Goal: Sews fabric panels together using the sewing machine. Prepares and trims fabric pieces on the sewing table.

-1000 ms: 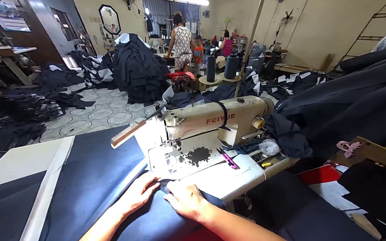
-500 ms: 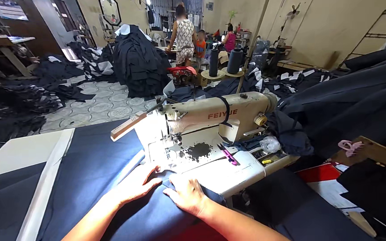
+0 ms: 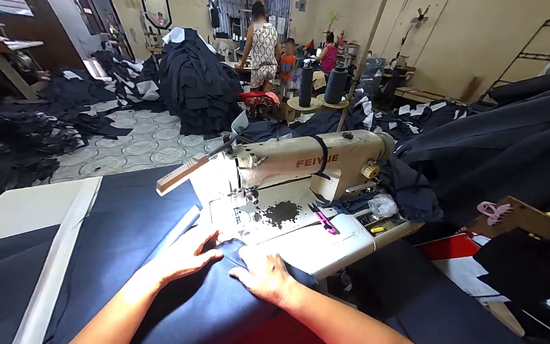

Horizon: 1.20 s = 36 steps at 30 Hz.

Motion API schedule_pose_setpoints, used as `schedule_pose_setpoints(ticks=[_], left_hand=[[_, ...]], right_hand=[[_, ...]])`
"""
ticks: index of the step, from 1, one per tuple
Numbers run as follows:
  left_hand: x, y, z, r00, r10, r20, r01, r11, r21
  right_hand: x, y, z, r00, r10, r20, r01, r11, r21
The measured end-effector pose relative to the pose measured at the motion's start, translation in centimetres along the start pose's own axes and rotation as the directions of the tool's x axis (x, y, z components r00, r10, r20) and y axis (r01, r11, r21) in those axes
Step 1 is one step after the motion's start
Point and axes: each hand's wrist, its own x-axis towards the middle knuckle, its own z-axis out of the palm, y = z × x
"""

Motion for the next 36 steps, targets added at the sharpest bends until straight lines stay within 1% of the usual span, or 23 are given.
schedule_pose_setpoints(ticks=[2, 5, 6, 10, 11, 13, 16, 21, 25, 29, 31, 33, 35, 36], left_hand=[[0.0, 0.0, -0.2, 0.999, -0.031, 0.016, 0.031, 0.999, -0.013], [0.0, -0.1, -0.4, 0.999, -0.034, 0.009, 0.034, 0.999, -0.027], [0.1, -0.2, -0.4, 1.000, -0.018, 0.002, 0.018, 0.999, -0.037], [0.1, -0.6, -0.7, 0.995, 0.081, -0.053, -0.085, 0.995, -0.059], [0.1, -0.7, -0.8, 0.994, 0.093, -0.054, -0.097, 0.993, -0.061], [0.1, -0.8, -1.0, 0.995, 0.089, -0.042, -0.092, 0.994, -0.066], [0.1, -0.8, -1.1, 0.997, 0.068, -0.037, -0.071, 0.995, -0.072], [0.0, -1.0, -1.1, 0.998, 0.050, -0.037, -0.053, 0.996, -0.071], [0.2, -1.4, -1.1, 0.994, 0.097, -0.045, -0.099, 0.994, -0.045], [0.4, -1.2, -1.4, 0.988, 0.149, -0.040, -0.151, 0.988, -0.035], [0.5, -0.9, -1.7, 0.991, 0.134, -0.026, -0.135, 0.989, -0.059], [0.5, -0.2, -2.0, 0.997, 0.073, -0.008, -0.073, 0.996, -0.052], [0.4, 0.4, -2.2, 1.000, 0.026, -0.015, -0.027, 0.998, -0.053], [0.3, 0.4, -2.1, 0.999, 0.035, -0.030, -0.037, 0.998, -0.046]], right_hand=[[0.0, 0.0, 0.1, 1.000, -0.011, -0.028, 0.011, 1.000, 0.008], [-0.1, 0.3, 0.7, 0.988, -0.066, -0.137, 0.066, 0.998, -0.004], [-0.1, 0.4, 0.7, 0.987, -0.073, -0.145, 0.072, 0.997, -0.009], [-0.1, 0.2, 0.5, 0.994, -0.064, -0.083, 0.062, 0.998, -0.031], [-0.1, 0.3, 0.7, 0.990, -0.095, -0.107, 0.091, 0.995, -0.046], [-0.1, 0.6, 1.2, 0.972, -0.175, -0.157, 0.161, 0.982, -0.097], [-0.2, 0.9, 1.5, 0.949, -0.251, -0.192, 0.222, 0.962, -0.159], [-0.2, 1.1, 1.7, 0.939, -0.280, -0.198, 0.245, 0.952, -0.180], [0.0, 1.2, 1.9, 0.913, -0.336, -0.231, 0.288, 0.933, -0.216], [-0.1, 1.2, 2.2, 0.892, -0.361, -0.272, 0.308, 0.926, -0.218], [-0.1, 1.1, 2.1, 0.895, -0.355, -0.269, 0.302, 0.928, -0.220], [-0.1, 1.1, 2.0, 0.897, -0.351, -0.269, 0.293, 0.928, -0.231], [-0.1, 1.1, 1.9, 0.904, -0.336, -0.265, 0.281, 0.933, -0.226], [-0.1, 1.0, 1.8, 0.907, -0.328, -0.265, 0.273, 0.936, -0.223]])
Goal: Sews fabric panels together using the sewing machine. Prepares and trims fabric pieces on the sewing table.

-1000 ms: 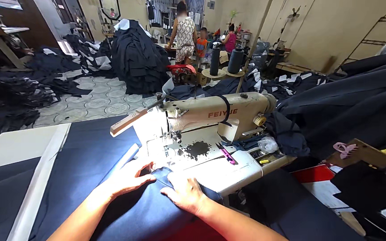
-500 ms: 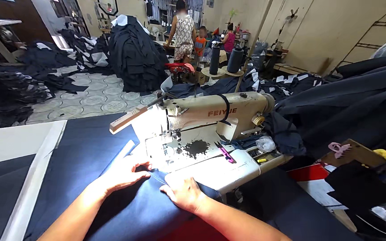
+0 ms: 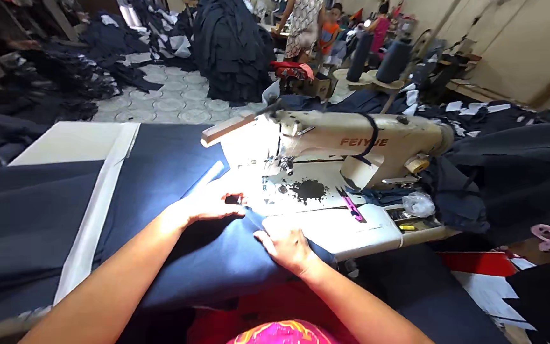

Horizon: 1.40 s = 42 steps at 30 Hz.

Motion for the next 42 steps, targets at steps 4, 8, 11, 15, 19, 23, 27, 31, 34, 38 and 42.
schedule_pose_setpoints(ticks=[4, 8, 11, 15, 19, 23, 27, 31, 34, 38, 42], left_hand=[[0.0, -0.4, 0.1, 0.997, 0.072, -0.034, -0.073, 0.997, -0.031], [0.3, 0.1, -0.2, 0.993, 0.114, -0.038, -0.115, 0.993, -0.019], [0.4, 0.3, -0.3, 0.990, 0.139, -0.037, -0.141, 0.989, -0.051], [0.6, 0.4, -0.5, 0.986, 0.166, -0.028, -0.167, 0.982, -0.083], [0.7, 0.5, -1.2, 0.989, 0.138, 0.055, -0.130, 0.983, -0.126], [1.4, 0.8, -2.4, 0.976, 0.078, 0.202, -0.051, 0.989, -0.137], [3.6, 0.7, -1.5, 0.941, 0.020, 0.337, -0.023, 1.000, 0.007], [5.1, -0.4, 1.1, 0.939, -0.086, 0.333, 0.088, 0.996, 0.010], [4.9, -0.7, 1.5, 0.961, -0.062, 0.269, 0.059, 0.998, 0.022], [3.9, -1.0, 2.3, 0.997, 0.063, 0.032, -0.068, 0.979, 0.190], [2.1, 1.0, 4.5, 0.974, 0.062, -0.220, 0.026, 0.926, 0.375]], right_hand=[[0.0, -0.1, -0.3, 0.999, 0.018, 0.043, -0.018, 1.000, -0.014], [-0.1, -0.1, -0.4, 1.000, -0.002, 0.027, 0.002, 1.000, -0.019], [-0.2, -0.1, -0.4, 1.000, -0.018, 0.019, 0.018, 1.000, -0.024], [-0.2, -0.2, -0.4, 1.000, -0.021, 0.001, 0.021, 1.000, -0.020], [0.8, -1.8, -2.4, 0.891, 0.277, 0.360, -0.427, 0.779, 0.458], [2.3, -1.5, -4.7, 0.605, 0.178, 0.776, -0.795, 0.092, 0.599], [3.4, 0.8, -5.1, 0.659, 0.303, 0.688, -0.593, 0.772, 0.228], [4.5, 2.3, -6.1, 0.596, 0.348, 0.723, -0.438, 0.896, -0.070], [3.9, 5.1, -5.4, 0.874, -0.123, 0.469, 0.048, 0.985, 0.169], [4.6, 7.5, -3.9, 0.764, -0.536, 0.359, 0.407, 0.832, 0.376], [4.4, 8.4, -3.6, 0.754, -0.506, 0.419, 0.323, 0.840, 0.436]])
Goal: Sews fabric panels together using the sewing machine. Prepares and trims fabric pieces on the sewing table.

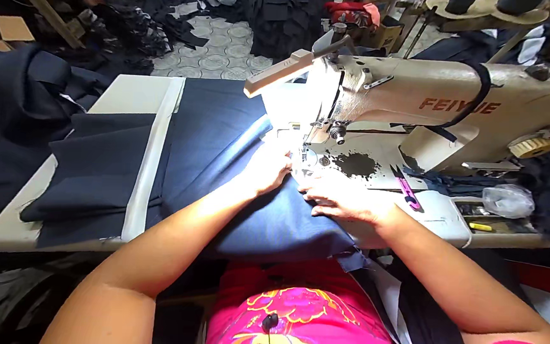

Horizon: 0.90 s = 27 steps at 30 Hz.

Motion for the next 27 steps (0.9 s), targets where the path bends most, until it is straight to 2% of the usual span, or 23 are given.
schedule_pose_setpoints(ticks=[2, 4, 7, 9, 12, 14, 16, 17, 19, 21, 22, 23, 24, 25, 26, 27], left_hand=[[-1.5, 2.5, 0.8, 0.984, -0.173, 0.028, 0.171, 0.983, 0.069], [-2.6, 4.4, 1.1, 0.929, -0.340, 0.146, 0.326, 0.938, 0.114], [-2.9, 3.9, 0.6, 0.826, -0.468, 0.315, 0.466, 0.881, 0.087], [-2.6, 2.6, 0.1, 0.830, -0.438, 0.345, 0.436, 0.896, 0.089], [-1.9, 1.7, -0.4, 0.927, -0.222, 0.301, 0.188, 0.972, 0.139], [-1.4, 1.5, -0.6, 0.939, -0.134, 0.317, 0.082, 0.982, 0.170], [-1.1, 1.2, -0.9, 0.935, -0.157, 0.317, 0.088, 0.972, 0.219], [-1.1, 0.9, -1.0, 0.928, -0.211, 0.306, 0.135, 0.959, 0.251], [-0.9, -0.1, -1.3, 0.862, -0.395, 0.317, 0.295, 0.901, 0.320], [-0.1, -0.9, -1.8, 0.702, -0.602, 0.381, 0.475, 0.794, 0.379], [0.3, -1.0, -1.9, 0.644, -0.655, 0.395, 0.531, 0.755, 0.385], [0.4, -0.8, -1.9, 0.646, -0.663, 0.378, 0.548, 0.748, 0.375], [0.2, -0.4, -1.7, 0.722, -0.616, 0.314, 0.521, 0.783, 0.339], [-0.3, 0.0, -1.2, 0.849, -0.493, 0.188, 0.435, 0.856, 0.279], [-0.7, 0.3, -0.6, 0.941, -0.332, 0.056, 0.314, 0.926, 0.210], [-0.9, 0.9, -0.2, 0.973, -0.229, 0.007, 0.225, 0.962, 0.154]], right_hand=[[-0.4, 0.1, 0.1, 0.999, 0.045, 0.004, -0.045, 0.998, 0.049], [-0.7, 0.1, 0.1, 0.998, 0.066, -0.010, -0.065, 0.995, 0.077], [-1.0, -0.4, 0.5, 0.993, 0.112, -0.039, -0.108, 0.990, 0.091], [-0.9, -1.2, 0.7, 0.986, 0.165, -0.033, -0.162, 0.984, 0.078], [-0.7, -2.0, 1.1, 0.981, 0.183, -0.063, -0.181, 0.983, 0.045], [-0.7, -2.1, 1.1, 0.980, 0.189, -0.060, -0.188, 0.982, 0.033], [-0.7, -2.3, 1.0, 0.979, 0.197, -0.056, -0.195, 0.980, 0.042], [-0.7, -2.4, 1.0, 0.978, 0.200, -0.056, -0.198, 0.979, 0.041], [-0.7, -2.4, 1.2, 0.977, 0.201, -0.070, -0.198, 0.979, 0.038], [-0.6, -2.4, 1.3, 0.976, 0.207, -0.062, -0.205, 0.978, 0.033], [-0.5, -2.4, 1.3, 0.975, 0.215, -0.058, -0.213, 0.977, 0.030], [-0.5, -2.5, 1.3, 0.974, 0.222, -0.055, -0.221, 0.975, 0.029], [-0.5, -2.5, 1.3, 0.974, 0.219, -0.063, -0.218, 0.976, 0.025], [-0.5, -2.4, 1.4, 0.974, 0.211, -0.079, -0.210, 0.978, 0.019], [-0.5, -2.3, 1.5, 0.975, 0.201, -0.099, -0.201, 0.980, 0.015], [-0.5, -2.3, 1.5, 0.974, 0.198, -0.108, -0.197, 0.980, 0.019]])
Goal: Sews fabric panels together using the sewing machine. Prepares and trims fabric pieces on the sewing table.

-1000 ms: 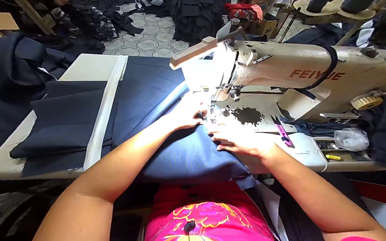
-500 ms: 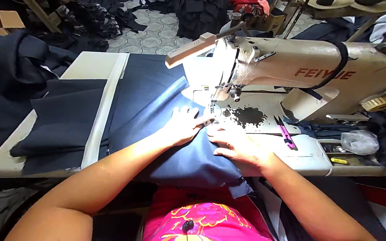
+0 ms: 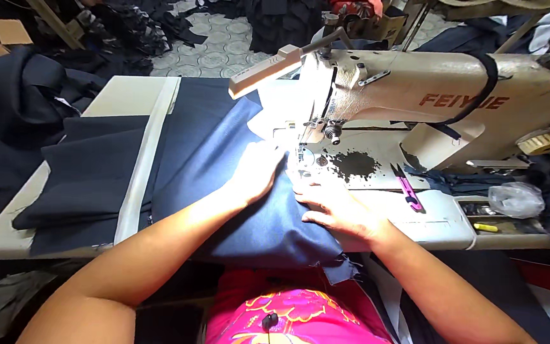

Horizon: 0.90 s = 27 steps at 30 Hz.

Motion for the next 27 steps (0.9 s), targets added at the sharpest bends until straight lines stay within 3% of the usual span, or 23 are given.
schedule_pose_setpoints(ticks=[2, 4, 6, 11, 19, 27], left_hand=[[-1.1, 1.8, 0.1, 0.994, -0.016, 0.110, 0.022, 0.998, -0.056], [-1.8, 2.9, -0.3, 0.925, -0.175, 0.337, 0.193, 0.981, -0.019], [-1.5, 1.8, -0.1, 0.872, -0.236, 0.430, 0.262, 0.965, 0.000], [1.0, -1.0, -0.3, 0.862, -0.142, 0.486, 0.193, 0.979, -0.058], [4.5, -4.1, 1.8, 0.900, 0.112, 0.421, -0.029, 0.979, -0.200], [6.0, -4.7, 1.8, 0.865, 0.218, 0.452, -0.124, 0.966, -0.228]], right_hand=[[0.0, 0.0, -0.1, 1.000, 0.001, 0.000, -0.001, 1.000, 0.008], [0.0, 0.0, 0.0, 1.000, 0.001, 0.010, -0.002, 1.000, 0.007], [0.0, 0.2, 0.1, 1.000, 0.018, 0.019, -0.018, 1.000, 0.003], [0.4, -0.3, 0.1, 0.989, 0.137, 0.063, -0.137, 0.990, 0.010], [1.9, -2.2, -0.5, 0.901, 0.409, 0.145, -0.411, 0.911, -0.013], [2.1, -2.6, 0.1, 0.896, 0.434, 0.094, -0.429, 0.900, -0.072]])
